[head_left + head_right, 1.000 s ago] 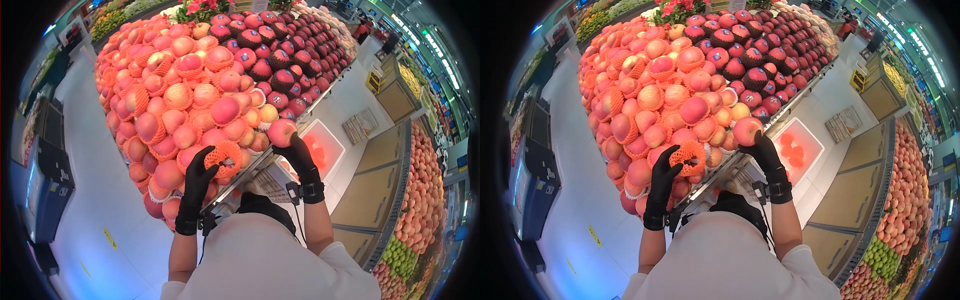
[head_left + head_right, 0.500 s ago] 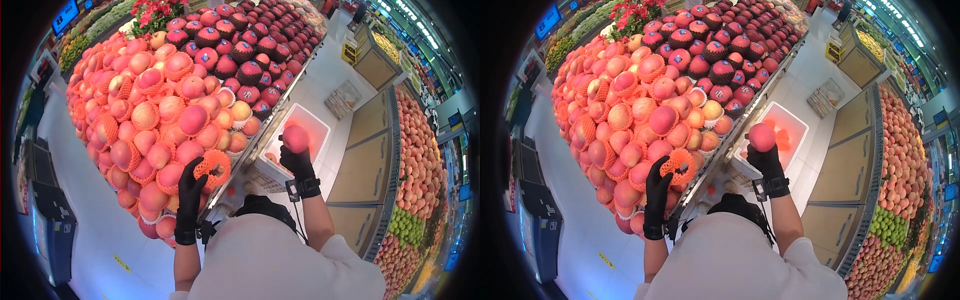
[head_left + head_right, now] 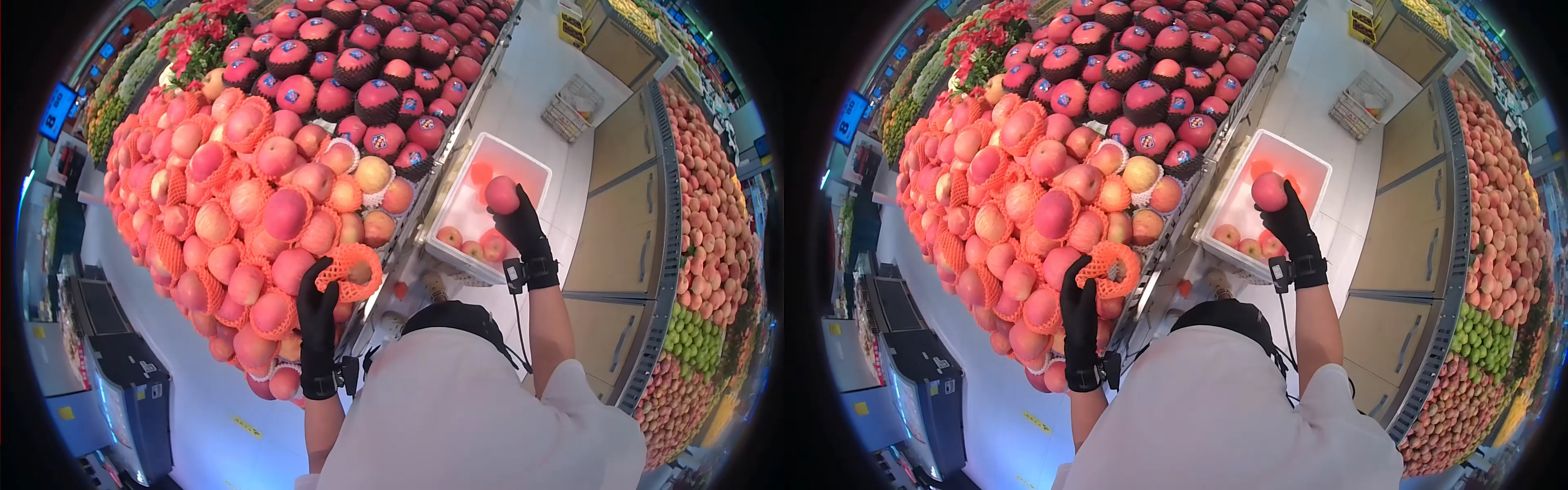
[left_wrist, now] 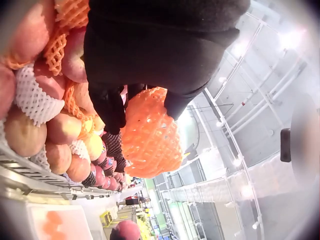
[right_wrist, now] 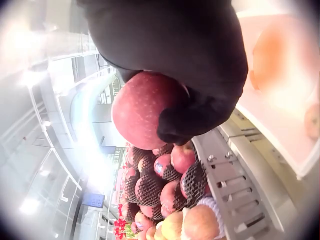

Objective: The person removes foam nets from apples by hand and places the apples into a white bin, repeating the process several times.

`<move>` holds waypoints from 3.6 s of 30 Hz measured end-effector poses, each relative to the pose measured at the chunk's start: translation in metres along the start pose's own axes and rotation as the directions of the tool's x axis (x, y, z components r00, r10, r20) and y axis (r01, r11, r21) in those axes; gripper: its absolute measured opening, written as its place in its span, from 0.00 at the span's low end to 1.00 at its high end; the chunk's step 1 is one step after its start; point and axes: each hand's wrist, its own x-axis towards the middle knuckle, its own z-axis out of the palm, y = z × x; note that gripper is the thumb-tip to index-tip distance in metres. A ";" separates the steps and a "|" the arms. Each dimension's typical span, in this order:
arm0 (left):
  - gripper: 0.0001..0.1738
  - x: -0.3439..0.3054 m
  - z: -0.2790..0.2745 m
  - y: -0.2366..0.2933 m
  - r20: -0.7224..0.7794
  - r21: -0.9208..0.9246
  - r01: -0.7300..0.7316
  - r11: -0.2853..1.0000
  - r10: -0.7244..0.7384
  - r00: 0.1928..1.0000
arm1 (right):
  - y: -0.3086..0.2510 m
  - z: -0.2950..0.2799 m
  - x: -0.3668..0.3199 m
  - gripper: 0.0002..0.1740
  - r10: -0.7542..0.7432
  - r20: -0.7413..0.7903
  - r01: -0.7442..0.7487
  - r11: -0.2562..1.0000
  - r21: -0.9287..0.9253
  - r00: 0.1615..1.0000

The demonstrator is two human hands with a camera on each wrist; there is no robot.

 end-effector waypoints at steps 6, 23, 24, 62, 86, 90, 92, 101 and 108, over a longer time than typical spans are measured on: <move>0.22 0.014 0.028 0.002 0.028 -0.004 0.083 0.997 -0.083 0.996 | 0.037 -0.118 0.041 0.35 -0.220 -0.199 0.146 0.932 -0.331 0.955; 0.29 0.030 0.057 -0.025 -0.053 0.048 0.175 0.983 -0.173 0.984 | 0.059 -0.170 0.109 0.25 0.221 -0.444 -0.426 0.792 -0.438 0.868; 0.29 0.029 0.058 -0.029 -0.056 0.030 0.186 0.982 -0.184 0.981 | 0.060 -0.174 0.111 0.22 0.182 -0.381 -0.366 0.788 -0.494 0.906; 0.25 0.028 0.129 -0.026 -0.226 0.139 0.404 0.904 -0.369 0.902 | 0.097 -0.191 0.205 0.20 0.354 -0.262 -0.352 0.219 -0.910 0.898; 0.27 0.031 0.142 -0.022 -0.225 0.177 0.381 0.907 -0.340 0.913 | 0.102 -0.215 0.221 0.16 0.456 -0.271 -0.398 0.211 -0.893 0.848; 0.26 0.037 0.142 -0.024 -0.182 0.234 0.352 0.906 -0.314 0.932 | 0.127 -0.245 0.237 0.12 0.234 -0.256 -0.346 0.630 -0.695 0.938; 0.26 0.044 0.145 -0.026 -0.153 0.253 0.332 0.909 -0.302 0.941 | 0.134 -0.255 0.255 0.10 0.157 -0.194 -0.245 0.736 -0.631 0.968; 0.25 0.061 0.146 -0.045 -0.083 0.350 0.222 0.910 -0.206 0.975 | 0.021 -0.112 0.128 0.17 -0.032 0.279 0.111 0.955 -0.274 0.960; 0.28 0.067 0.143 -0.083 0.031 0.412 0.151 0.899 -0.179 0.983 | -0.005 0.002 0.115 0.29 0.358 0.558 0.372 0.470 -0.800 0.748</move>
